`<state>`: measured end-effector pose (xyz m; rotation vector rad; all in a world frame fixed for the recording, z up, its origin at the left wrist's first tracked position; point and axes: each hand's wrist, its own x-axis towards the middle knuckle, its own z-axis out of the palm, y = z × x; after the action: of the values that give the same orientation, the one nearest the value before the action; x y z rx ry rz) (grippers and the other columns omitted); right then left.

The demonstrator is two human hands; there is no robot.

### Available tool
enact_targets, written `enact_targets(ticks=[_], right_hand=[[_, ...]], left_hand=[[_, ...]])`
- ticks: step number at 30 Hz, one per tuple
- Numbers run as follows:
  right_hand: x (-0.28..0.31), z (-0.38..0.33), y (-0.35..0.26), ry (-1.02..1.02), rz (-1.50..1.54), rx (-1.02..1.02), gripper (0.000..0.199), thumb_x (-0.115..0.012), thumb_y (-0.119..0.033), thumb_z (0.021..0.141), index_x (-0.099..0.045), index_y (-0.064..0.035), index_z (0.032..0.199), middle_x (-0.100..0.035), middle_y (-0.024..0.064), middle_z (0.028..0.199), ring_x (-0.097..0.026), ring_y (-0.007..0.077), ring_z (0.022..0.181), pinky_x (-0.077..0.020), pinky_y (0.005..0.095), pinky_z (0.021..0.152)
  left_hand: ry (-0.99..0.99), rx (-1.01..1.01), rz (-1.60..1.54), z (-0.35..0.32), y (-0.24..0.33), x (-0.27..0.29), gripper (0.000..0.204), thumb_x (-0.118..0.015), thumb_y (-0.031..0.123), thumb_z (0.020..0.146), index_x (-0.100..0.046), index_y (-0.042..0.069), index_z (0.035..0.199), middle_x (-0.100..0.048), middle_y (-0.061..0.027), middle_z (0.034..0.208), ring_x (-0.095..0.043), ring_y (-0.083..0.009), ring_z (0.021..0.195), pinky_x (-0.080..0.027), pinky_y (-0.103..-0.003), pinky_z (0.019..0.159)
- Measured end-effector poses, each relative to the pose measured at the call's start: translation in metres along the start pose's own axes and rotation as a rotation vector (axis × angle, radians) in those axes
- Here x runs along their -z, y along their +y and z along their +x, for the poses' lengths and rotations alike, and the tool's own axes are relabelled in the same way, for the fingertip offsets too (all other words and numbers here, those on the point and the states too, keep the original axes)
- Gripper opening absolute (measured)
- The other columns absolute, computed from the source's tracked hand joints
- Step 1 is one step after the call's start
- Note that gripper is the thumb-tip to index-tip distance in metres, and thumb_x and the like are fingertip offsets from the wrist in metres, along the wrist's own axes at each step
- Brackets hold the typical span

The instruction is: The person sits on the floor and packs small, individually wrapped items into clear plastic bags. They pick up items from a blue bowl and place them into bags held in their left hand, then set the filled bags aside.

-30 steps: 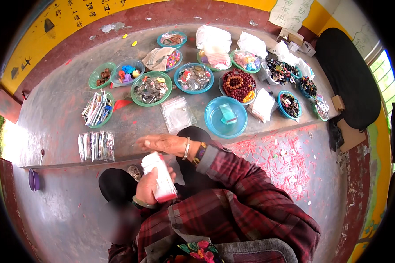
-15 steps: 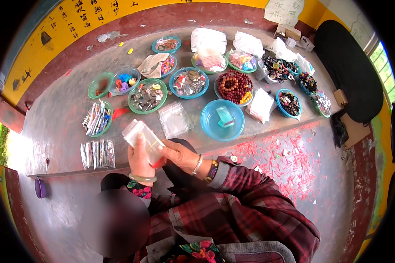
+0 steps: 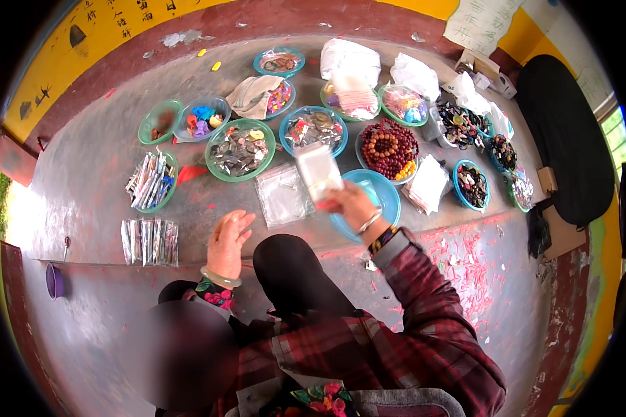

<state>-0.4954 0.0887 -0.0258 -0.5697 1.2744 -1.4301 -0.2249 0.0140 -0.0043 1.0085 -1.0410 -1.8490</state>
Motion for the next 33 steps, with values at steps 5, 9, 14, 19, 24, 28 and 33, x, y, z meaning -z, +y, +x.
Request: enact_targets(ticks=[5, 9, 14, 19, 24, 28, 33], right_hand=[[0.135, 0.119, 0.023, 0.415, -0.598, -0.054, 0.023, -0.056, -0.016, 0.082, -0.055, 0.0035, 0.094, -0.063, 0.0135, 0.084, -0.063, 0.0214, 0.063, -0.0511, 0.0298, 0.051], [0.128, 0.15, 0.025, 0.455, -0.397, -0.331, 0.023, -0.054, -0.019, 0.08, -0.058, 0.002, 0.088, -0.063, 0.0128, 0.073, -0.062, 0.0214, 0.055, -0.0491, 0.0292, 0.046], [0.147, 0.184, 0.024, 0.138, -0.922, -0.39, 0.022, -0.057, -0.022, 0.078, -0.064, -0.0009, 0.078, -0.065, 0.0083, 0.07, -0.061, 0.0173, 0.054, -0.0482, 0.0279, 0.047], [0.152, 0.164, -0.005, 0.211, -0.395, -0.459, 0.021, -0.057, -0.012, 0.077, -0.06, 0.0044, 0.09, -0.064, 0.0156, 0.084, -0.064, 0.0216, 0.069, -0.056, 0.0297, 0.055], [0.174, 0.155, -0.014, 0.153, -0.576, -0.453, 0.022, -0.064, -0.012, 0.074, -0.06, 0.0016, 0.09, -0.062, 0.012, 0.082, -0.062, 0.0214, 0.065, -0.0546, 0.0281, 0.056], [0.163, 0.177, 0.016, 0.139, -0.383, -0.43, 0.019, -0.069, -0.014, 0.074, -0.062, 0.0005, 0.085, -0.062, 0.0087, 0.08, -0.061, 0.0198, 0.064, -0.0539, 0.0268, 0.056], [0.224, 0.233, 0.099, 0.089, -0.752, -0.137, 0.035, -0.062, -0.04, 0.078, -0.066, -0.005, 0.079, -0.064, 0.0135, 0.078, -0.062, 0.0198, 0.069, -0.049, 0.0323, 0.062]], left_hand=[[0.076, 0.081, -0.05, 0.011, -0.006, 0.029, 0.028, -0.049, 0.025, 0.089, -0.056, 0.002, 0.102, -0.061, -0.0134, 0.1, -0.057, -0.02, 0.097, -0.042, -0.03, 0.081], [0.018, 0.146, -0.04, 0.009, 0.004, 0.03, 0.025, -0.049, 0.023, 0.089, -0.057, 0.003, 0.101, -0.063, -0.0126, 0.097, -0.058, -0.019, 0.093, -0.043, -0.029, 0.079], [-0.04, 0.169, -0.073, 0.011, 0.009, 0.028, 0.024, -0.049, 0.022, 0.09, -0.057, 0.004, 0.103, -0.064, -0.0112, 0.097, -0.058, -0.0163, 0.091, -0.043, -0.028, 0.079], [-0.058, 0.17, -0.101, 0.008, 0.016, 0.026, 0.023, -0.045, 0.017, 0.09, -0.057, 0.002, 0.102, -0.063, -0.0137, 0.094, -0.059, -0.0199, 0.09, -0.044, -0.031, 0.078], [-0.112, 0.191, -0.115, 0.002, 0.019, 0.028, 0.023, -0.044, 0.016, 0.091, -0.057, 0.001, 0.102, -0.063, -0.0135, 0.094, -0.059, -0.0196, 0.09, -0.044, -0.031, 0.077], [-0.119, 0.184, -0.103, -0.001, 0.02, 0.034, 0.023, -0.043, 0.016, 0.091, -0.056, 0.001, 0.103, -0.063, -0.0138, 0.095, -0.059, -0.0197, 0.09, -0.044, -0.031, 0.078], [-0.166, 0.205, -0.104, 0.002, 0.02, 0.026, 0.024, -0.041, 0.015, 0.091, -0.055, 0.0, 0.104, -0.063, -0.014, 0.096, -0.058, -0.0193, 0.09, -0.044, -0.031, 0.079]])
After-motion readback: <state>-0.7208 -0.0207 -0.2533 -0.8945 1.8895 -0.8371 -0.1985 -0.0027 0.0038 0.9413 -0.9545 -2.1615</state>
